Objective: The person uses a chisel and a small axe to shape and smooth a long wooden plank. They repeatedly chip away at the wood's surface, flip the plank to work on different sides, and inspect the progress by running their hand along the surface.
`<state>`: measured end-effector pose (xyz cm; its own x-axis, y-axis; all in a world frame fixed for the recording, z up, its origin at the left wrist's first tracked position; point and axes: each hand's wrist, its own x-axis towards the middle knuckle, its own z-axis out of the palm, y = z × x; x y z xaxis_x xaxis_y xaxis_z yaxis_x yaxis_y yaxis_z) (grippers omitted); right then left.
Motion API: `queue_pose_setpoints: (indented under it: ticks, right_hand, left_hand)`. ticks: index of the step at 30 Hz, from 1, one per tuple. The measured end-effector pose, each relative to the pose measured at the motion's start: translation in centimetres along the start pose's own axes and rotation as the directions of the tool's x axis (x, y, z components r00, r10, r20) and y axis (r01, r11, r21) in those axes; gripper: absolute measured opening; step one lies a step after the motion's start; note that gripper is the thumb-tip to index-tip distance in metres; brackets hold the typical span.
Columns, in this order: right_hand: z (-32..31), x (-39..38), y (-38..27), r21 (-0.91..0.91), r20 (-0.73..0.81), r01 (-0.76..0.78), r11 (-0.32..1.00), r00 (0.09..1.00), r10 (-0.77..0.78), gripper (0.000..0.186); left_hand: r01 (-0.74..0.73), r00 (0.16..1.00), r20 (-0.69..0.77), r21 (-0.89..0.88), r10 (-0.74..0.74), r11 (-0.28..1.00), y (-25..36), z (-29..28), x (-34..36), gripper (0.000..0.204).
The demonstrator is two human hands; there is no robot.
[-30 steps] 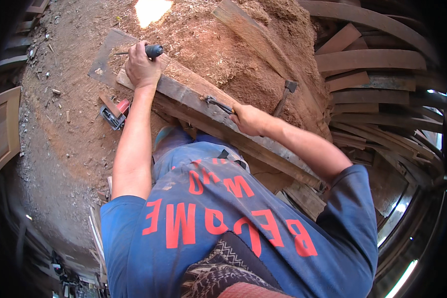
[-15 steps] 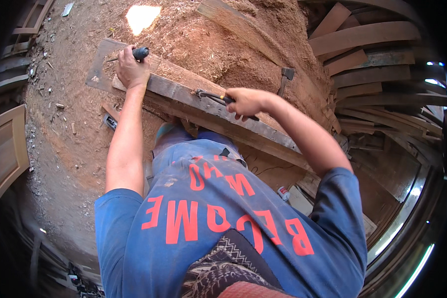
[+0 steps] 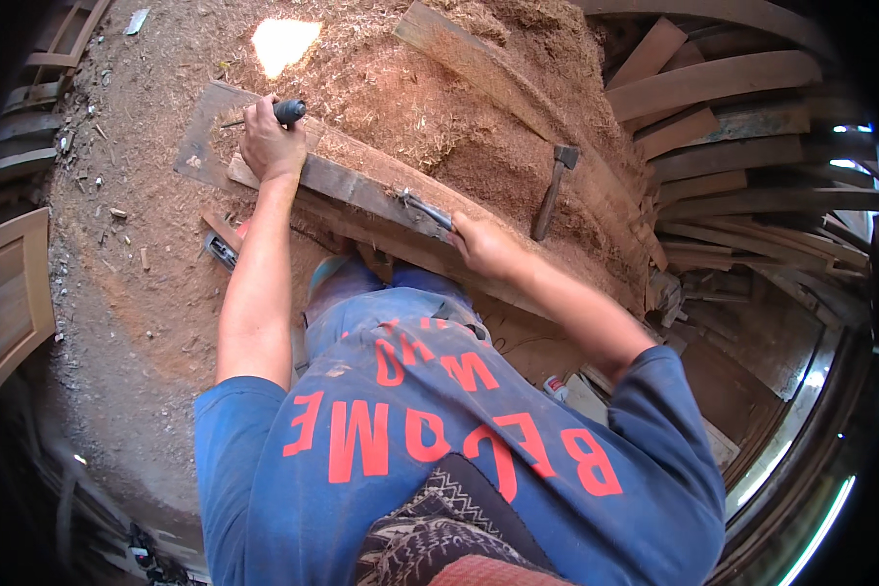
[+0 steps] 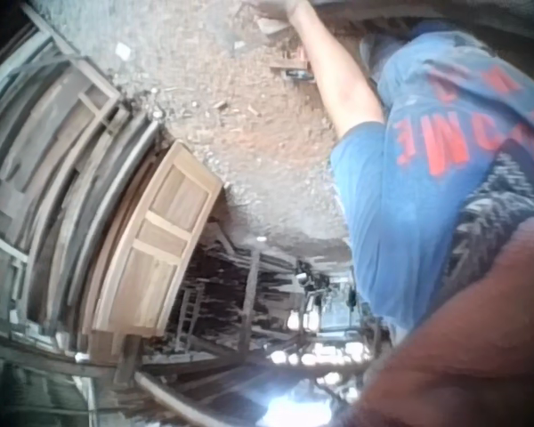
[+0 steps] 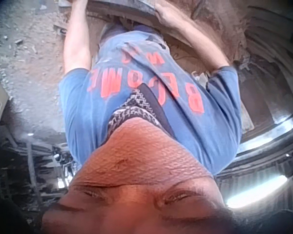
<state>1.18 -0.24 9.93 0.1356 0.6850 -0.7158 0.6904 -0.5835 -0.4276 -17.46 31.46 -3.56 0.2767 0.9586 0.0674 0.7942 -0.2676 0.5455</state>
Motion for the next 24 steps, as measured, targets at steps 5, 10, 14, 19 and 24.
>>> queue_pose_setpoints:
  ticks: [5, 10, 14, 19, 24]
  right_hand:
    - [8.9, -1.6, 0.4, 0.252, -0.295, 0.027, 0.967, 0.954, 0.051, 0.02]
    - [7.0, -5.9, -3.0, 0.547, -0.15, -0.087, 0.833, 0.968, 0.2, 0.022]
    - [7.8, -7.5, -3.3, 0.492, -0.336, 0.004, 0.871, 0.923, 0.186, 0.021]
    - [9.7, -7.7, -4.4, 0.571, -0.463, 0.126, 0.811, 0.866, 0.191, 0.022]
    - [11.9, -8.8, -4.8, 0.407, -0.658, 0.311, 0.859, 0.752, 0.04, 0.023]
  left_hand:
    - [0.018, 1.0, 0.01, -0.004, -0.018, 1.0, 0.5, -0.2, -0.2, 0.05]
    - [-0.025, 1.0, -0.006, -0.023, 0.025, 0.999, 0.0, 0.5, 0.1, 0.05]
    - [-0.136, 0.991, 0.005, -0.046, 0.136, 0.99, -0.9, 0.3, 0.4, 0.049]
    - [-0.404, 0.899, -0.089, 0.209, 0.428, 0.891, 4.9, -6.1, -0.1, 0.03]
    - [0.023, 0.729, 0.66, -0.287, 0.18, 0.958, 11.3, -14.7, -6.0, 0.021]
